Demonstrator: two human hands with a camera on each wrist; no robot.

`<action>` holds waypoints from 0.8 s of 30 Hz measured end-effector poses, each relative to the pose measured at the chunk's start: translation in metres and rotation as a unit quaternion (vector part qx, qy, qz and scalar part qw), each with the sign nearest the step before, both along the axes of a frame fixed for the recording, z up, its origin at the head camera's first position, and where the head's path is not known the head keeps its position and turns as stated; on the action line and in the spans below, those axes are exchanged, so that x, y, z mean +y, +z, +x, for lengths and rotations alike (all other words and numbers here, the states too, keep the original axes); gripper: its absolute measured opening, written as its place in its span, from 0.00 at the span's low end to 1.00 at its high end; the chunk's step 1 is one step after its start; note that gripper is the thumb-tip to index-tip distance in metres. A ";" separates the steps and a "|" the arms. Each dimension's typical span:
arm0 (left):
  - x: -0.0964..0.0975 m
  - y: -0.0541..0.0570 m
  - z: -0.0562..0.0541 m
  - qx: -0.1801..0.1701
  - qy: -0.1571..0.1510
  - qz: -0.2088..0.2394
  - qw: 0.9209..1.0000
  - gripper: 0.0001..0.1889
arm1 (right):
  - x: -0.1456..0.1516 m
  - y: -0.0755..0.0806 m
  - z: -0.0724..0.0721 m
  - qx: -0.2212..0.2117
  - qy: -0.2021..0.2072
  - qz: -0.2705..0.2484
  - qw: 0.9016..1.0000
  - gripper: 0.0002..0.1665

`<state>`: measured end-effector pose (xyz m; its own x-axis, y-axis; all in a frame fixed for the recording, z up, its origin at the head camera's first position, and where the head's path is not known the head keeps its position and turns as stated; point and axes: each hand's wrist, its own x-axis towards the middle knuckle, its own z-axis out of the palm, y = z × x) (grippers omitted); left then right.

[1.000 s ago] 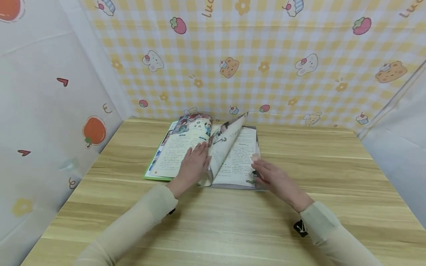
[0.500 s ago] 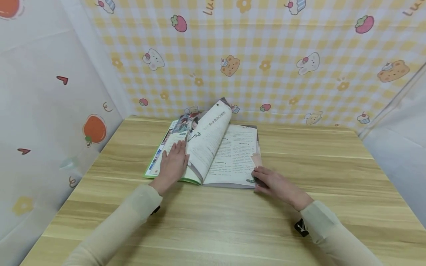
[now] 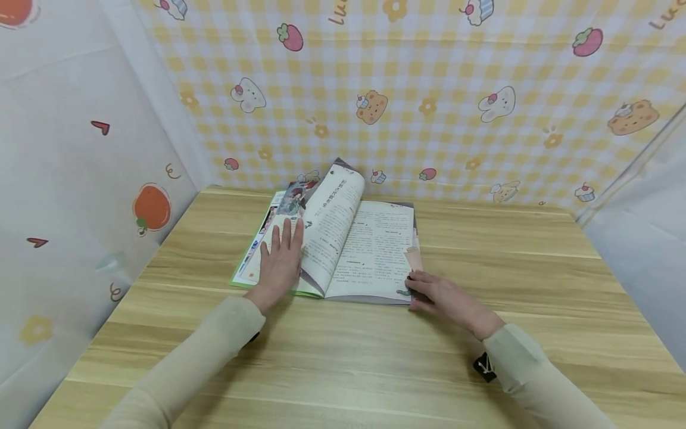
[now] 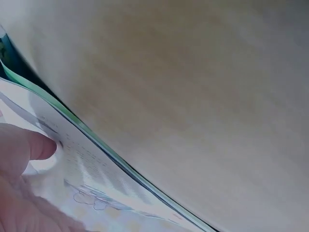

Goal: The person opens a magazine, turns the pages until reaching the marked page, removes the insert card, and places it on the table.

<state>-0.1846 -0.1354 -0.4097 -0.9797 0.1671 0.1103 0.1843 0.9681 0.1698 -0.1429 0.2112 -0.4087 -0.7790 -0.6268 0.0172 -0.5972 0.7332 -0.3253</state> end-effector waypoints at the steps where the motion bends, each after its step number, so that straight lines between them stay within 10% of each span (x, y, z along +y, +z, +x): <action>1: 0.001 0.000 0.000 0.011 -0.005 -0.008 1.000 0.40 | 0.000 0.000 0.000 0.000 0.000 0.001 1.000 0.29; 7: 0.005 0.000 0.002 0.039 -0.055 -0.075 0.995 0.42 | 0.000 0.000 0.000 -0.007 -0.002 0.002 1.000 0.29; 13: 0.003 -0.002 0.006 -0.005 -0.125 -0.071 0.990 0.36 | -0.001 0.001 0.000 -0.014 -0.004 0.001 1.000 0.29; 24: -0.005 -0.001 0.014 -0.087 -0.110 -0.074 0.987 0.28 | 0.000 0.000 -0.002 -0.028 -0.009 -0.004 1.000 0.29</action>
